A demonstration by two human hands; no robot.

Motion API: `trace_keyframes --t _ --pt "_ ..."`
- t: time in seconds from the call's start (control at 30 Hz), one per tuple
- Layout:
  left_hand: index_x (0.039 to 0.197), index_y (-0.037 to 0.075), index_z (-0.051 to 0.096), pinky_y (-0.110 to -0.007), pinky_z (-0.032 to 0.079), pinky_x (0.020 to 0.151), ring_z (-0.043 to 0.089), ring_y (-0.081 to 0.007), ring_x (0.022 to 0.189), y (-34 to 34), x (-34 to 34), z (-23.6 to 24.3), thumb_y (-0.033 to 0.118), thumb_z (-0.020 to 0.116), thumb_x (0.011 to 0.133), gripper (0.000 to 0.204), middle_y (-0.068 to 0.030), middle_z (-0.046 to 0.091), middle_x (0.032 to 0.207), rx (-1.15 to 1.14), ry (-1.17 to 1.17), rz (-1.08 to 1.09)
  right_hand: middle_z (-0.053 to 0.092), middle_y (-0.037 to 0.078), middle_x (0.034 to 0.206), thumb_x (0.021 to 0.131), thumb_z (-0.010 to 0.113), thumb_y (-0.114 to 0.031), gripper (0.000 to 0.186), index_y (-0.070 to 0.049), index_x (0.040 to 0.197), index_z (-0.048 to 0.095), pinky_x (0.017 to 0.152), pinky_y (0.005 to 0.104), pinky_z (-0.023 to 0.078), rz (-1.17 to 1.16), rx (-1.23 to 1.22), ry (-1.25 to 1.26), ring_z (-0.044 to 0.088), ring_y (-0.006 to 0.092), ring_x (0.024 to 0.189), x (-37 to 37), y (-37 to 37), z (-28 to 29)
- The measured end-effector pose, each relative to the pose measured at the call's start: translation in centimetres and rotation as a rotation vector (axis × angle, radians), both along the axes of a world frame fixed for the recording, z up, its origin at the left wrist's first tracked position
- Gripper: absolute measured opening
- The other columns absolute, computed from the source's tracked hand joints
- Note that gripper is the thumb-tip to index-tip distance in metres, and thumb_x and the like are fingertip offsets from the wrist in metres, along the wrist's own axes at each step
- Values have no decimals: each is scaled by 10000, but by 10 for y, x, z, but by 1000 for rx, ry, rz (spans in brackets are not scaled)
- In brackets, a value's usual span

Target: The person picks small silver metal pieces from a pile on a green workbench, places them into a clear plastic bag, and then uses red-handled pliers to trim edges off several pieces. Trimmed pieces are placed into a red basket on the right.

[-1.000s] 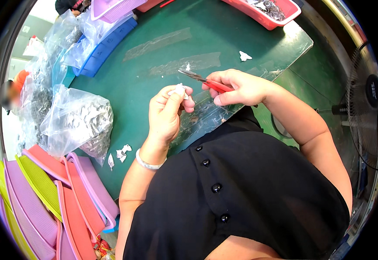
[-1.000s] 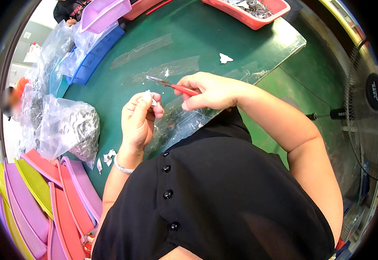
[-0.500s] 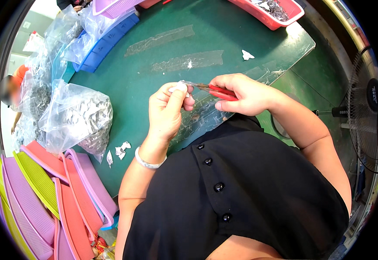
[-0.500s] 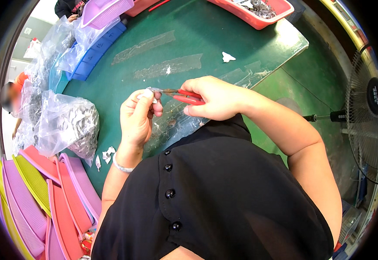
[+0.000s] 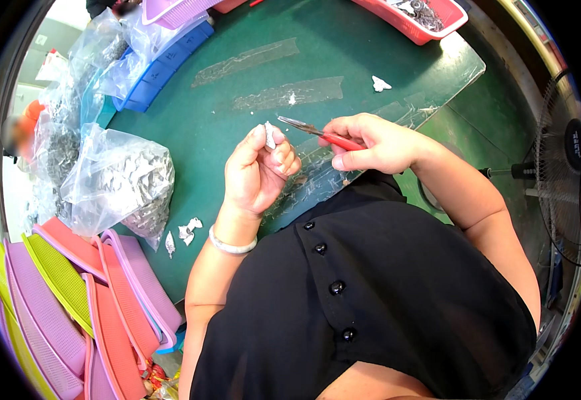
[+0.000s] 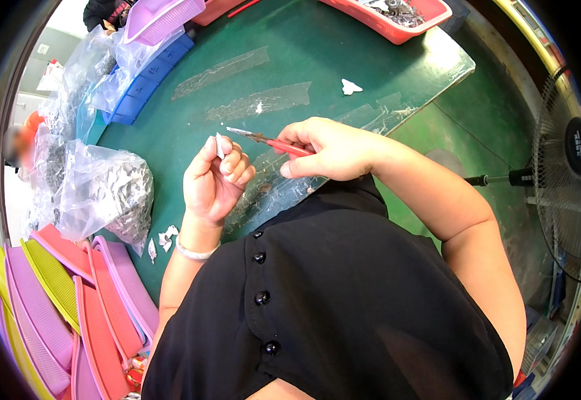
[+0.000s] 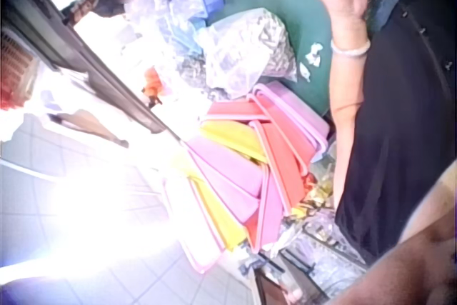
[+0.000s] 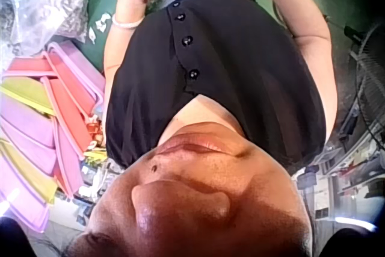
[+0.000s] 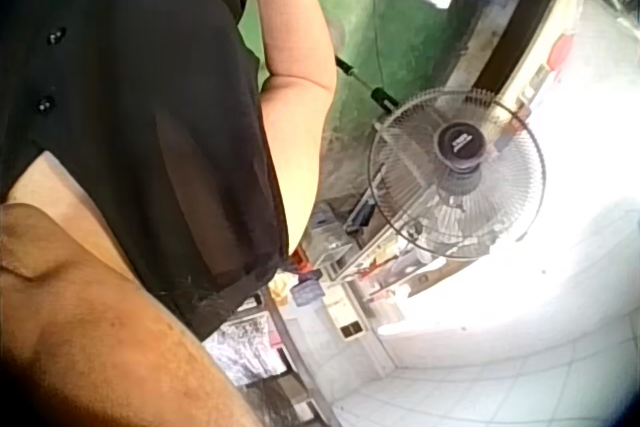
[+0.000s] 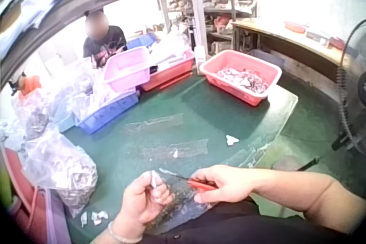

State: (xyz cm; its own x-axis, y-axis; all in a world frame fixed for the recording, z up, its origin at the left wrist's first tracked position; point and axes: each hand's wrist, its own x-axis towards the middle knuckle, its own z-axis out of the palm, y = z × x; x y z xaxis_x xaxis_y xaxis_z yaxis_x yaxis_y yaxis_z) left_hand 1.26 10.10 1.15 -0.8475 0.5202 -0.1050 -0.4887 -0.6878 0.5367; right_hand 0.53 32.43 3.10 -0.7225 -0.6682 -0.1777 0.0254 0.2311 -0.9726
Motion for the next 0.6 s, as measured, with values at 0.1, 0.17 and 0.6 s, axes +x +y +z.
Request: trace_keyframes --t 0.1,0.17,0.6 --pt "808 43 532 -276 342 555 402 -128 530 -2 -1 -2 267 370 941 307 -29 460 600 116 -53 -63 519 22 735 747 644 -221 390 46 1011 537 628 254 401 -2 9 20 465 101 683 1 -1 3" --pt "793 49 524 -272 334 558 388 -125 523 -1 -2 -3 265 364 943 307 -26 448 599 174 -71 -96 526 31 740 745 643 -221 389 45 1008 537 636 258 406 8 33 31 471 109 686 1 -1 5" --pt "739 53 524 -262 290 514 349 -117 483 -1 -4 -9 286 346 938 354 -16 412 542 350 -37 -201 533 110 822 703 676 -132 419 17 1054 500 664 301 446 -53 231 420 531 188 709 9 -9 11"
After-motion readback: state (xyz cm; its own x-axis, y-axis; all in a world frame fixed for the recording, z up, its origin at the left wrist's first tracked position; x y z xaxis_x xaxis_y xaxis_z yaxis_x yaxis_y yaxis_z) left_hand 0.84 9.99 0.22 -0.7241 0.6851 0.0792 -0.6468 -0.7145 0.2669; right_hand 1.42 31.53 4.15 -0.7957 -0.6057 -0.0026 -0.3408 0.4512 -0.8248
